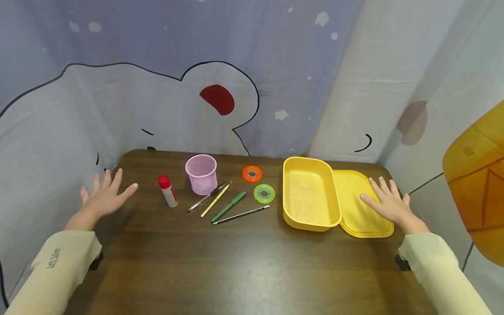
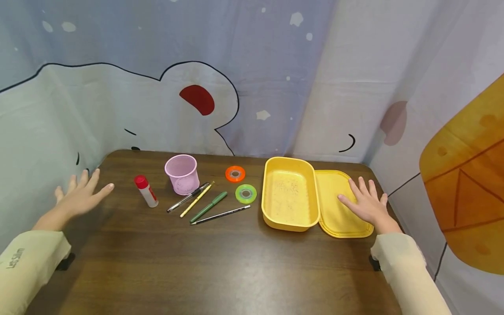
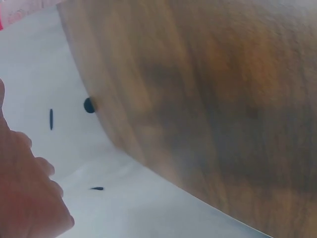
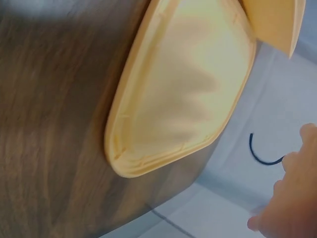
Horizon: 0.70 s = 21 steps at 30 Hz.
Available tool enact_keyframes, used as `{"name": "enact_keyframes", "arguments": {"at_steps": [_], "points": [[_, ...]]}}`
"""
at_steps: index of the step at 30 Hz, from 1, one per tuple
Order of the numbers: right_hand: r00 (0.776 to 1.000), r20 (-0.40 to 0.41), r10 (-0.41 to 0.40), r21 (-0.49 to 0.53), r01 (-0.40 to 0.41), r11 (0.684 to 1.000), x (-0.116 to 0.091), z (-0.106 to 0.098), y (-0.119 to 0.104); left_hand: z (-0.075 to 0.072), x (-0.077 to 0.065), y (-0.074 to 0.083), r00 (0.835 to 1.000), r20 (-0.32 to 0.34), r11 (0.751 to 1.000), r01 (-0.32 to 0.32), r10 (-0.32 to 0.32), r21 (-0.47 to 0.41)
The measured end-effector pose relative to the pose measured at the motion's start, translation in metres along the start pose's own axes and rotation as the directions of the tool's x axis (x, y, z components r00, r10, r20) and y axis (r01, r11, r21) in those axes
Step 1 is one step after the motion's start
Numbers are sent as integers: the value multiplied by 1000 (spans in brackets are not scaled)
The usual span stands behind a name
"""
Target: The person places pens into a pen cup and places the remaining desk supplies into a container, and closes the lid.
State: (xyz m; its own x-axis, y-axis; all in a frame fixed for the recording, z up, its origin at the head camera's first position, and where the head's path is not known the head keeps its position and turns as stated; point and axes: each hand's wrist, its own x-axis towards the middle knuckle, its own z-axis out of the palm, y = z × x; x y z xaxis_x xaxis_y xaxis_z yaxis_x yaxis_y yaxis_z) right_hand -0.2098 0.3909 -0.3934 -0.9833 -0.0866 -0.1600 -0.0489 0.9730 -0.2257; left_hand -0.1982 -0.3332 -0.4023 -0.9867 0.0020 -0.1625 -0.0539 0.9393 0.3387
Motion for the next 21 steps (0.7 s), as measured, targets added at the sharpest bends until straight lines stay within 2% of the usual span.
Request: {"name": "enact_keyframes", "arguments": {"at_steps": [4, 8, 13, 21], "points": [[998, -40, -38, 44, 40, 998, 4, -1, -10, -4, 2, 11, 1000, -24, 1000, -18, 18, 12], [989, -119, -84, 108, 97, 989, 10, -2, -23, -8, 6, 25, 997, -50, 999, -53, 54, 13], [960, -231, -160, 172, 202, 964, 18, -2, -41, -11, 8, 47, 987, -108, 992, -121, 122, 20], [909, -338, -242, 180, 315, 932, 26, -1, -76, -13, 12, 80, 965, -161, 978, -200, 207, 57]]}}
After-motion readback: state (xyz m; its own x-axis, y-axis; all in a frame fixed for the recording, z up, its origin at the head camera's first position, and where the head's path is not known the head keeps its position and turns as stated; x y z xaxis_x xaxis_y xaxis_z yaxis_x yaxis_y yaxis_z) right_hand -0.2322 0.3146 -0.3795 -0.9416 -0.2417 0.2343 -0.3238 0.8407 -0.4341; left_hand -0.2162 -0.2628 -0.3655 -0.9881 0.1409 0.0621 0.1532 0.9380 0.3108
